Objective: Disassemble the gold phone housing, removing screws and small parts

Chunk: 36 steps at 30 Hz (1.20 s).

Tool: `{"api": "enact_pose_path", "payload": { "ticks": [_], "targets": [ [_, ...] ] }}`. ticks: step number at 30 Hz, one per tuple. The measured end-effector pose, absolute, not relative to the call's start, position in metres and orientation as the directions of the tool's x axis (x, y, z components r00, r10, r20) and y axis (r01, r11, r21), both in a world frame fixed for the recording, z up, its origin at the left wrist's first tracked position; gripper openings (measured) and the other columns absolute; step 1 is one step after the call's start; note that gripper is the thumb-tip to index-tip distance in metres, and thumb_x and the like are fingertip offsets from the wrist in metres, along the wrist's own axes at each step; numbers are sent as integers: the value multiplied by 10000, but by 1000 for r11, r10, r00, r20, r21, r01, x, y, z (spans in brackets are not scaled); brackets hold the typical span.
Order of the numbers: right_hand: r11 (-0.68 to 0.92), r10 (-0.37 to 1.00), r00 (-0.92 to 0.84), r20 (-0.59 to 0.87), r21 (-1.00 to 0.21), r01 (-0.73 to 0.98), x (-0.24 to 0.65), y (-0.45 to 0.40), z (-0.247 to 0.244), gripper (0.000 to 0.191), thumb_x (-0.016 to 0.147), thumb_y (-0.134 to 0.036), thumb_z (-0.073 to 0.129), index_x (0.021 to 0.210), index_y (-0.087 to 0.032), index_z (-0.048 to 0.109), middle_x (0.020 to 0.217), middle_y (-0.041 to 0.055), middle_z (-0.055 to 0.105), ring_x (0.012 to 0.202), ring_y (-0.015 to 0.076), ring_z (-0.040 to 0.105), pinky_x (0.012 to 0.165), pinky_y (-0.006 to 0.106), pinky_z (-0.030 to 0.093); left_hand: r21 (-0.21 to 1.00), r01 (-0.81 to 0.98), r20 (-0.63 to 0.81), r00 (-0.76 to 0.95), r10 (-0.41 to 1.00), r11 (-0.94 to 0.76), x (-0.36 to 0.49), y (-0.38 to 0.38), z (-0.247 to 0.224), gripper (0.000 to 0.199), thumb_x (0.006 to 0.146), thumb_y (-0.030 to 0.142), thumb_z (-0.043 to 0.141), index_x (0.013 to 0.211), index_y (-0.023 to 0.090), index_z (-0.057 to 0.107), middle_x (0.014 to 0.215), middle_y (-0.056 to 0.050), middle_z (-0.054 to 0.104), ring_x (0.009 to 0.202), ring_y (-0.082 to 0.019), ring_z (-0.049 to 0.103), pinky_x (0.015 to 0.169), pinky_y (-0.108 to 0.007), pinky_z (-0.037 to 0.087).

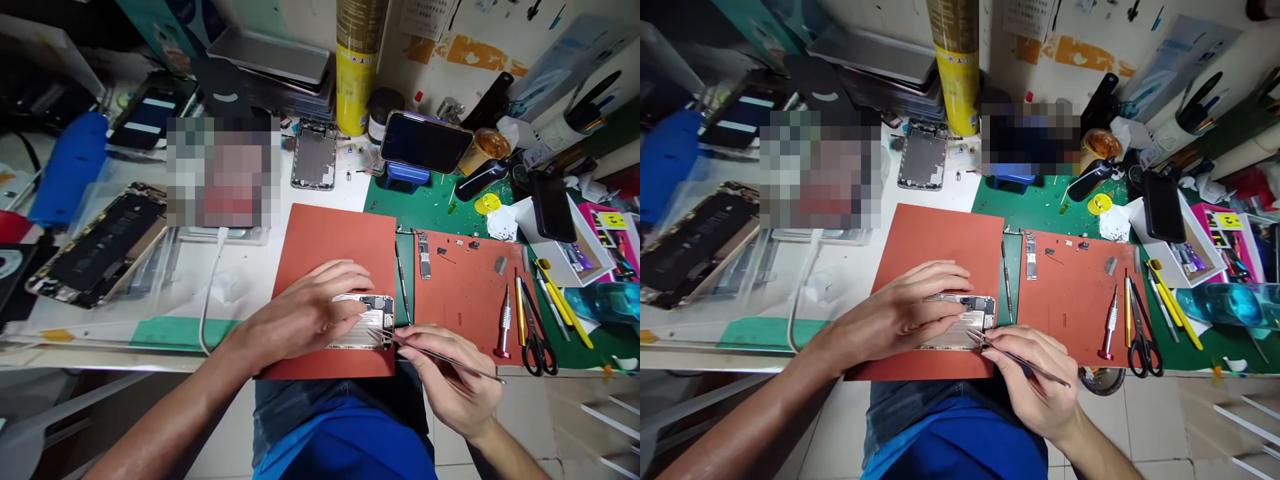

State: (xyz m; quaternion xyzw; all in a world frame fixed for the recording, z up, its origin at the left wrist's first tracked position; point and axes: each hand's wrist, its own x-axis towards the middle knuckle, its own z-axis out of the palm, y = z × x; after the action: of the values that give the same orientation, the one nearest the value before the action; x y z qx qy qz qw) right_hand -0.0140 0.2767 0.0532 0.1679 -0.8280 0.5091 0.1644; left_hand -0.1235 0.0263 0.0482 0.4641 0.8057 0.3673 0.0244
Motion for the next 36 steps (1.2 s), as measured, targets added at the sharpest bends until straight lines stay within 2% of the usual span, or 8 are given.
{"api": "enact_pose_path", "payload": {
  "ticks": [6,10,17,19,25,36],
  "targets": [
    [367,-108,-878,467,-802,-471,-26,272,40,357,879,70,755,1162,-147,756,1035,90,828,960,224,818,826,374,710,616,748,381,-558,737,248,-123,27,43,177,1051,112,601,1170,205,694,1294,-92,732,1337,-255,633,1151,-469,560],
    [351,-113,-880,461,-810,-469,-27,271,40,353,878,82,750,1155,-138,757,1021,92,826,955,219,815,834,375,707,692,676,336,-611,716,252,-122,26,42,227,1050,116,606,1219,247,683,1309,-62,737,1334,-232,645,1166,-445,552],
    [350,-119,-869,480,-799,-489,-29,269,39,351,876,98,741,1157,-111,753,1024,108,823,965,217,809,862,376,701,782,574,275,-666,693,242,-120,27,43,172,1076,152,574,1150,264,681,1261,-34,751,1316,-218,652,1177,-410,540],
    [355,-135,-867,479,-794,-494,-29,269,39,347,881,102,729,1154,-111,753,1018,106,822,959,213,808,857,369,700,762,600,291,-655,697,245,-120,27,44,173,1072,137,580,1161,251,675,1257,-42,752,1317,-218,653,1169,-405,545],
    [363,-130,-867,481,-791,-493,-31,268,42,353,891,102,714,1159,-125,751,1014,98,824,952,212,812,844,362,704,593,759,377,-556,740,269,-120,27,44,172,1022,75,637,1130,197,692,1284,-87,737,1330,-256,645,1132,-424,557],
    [371,-130,-872,471,-793,-483,-36,265,41,384,892,109,712,1183,-139,742,1031,87,827,957,214,809,850,376,703,616,744,391,-574,719,259,-119,24,46,189,994,30,613,1081,187,675,1267,-102,732,1283,-254,676,1093,-414,577]
  ]
}}
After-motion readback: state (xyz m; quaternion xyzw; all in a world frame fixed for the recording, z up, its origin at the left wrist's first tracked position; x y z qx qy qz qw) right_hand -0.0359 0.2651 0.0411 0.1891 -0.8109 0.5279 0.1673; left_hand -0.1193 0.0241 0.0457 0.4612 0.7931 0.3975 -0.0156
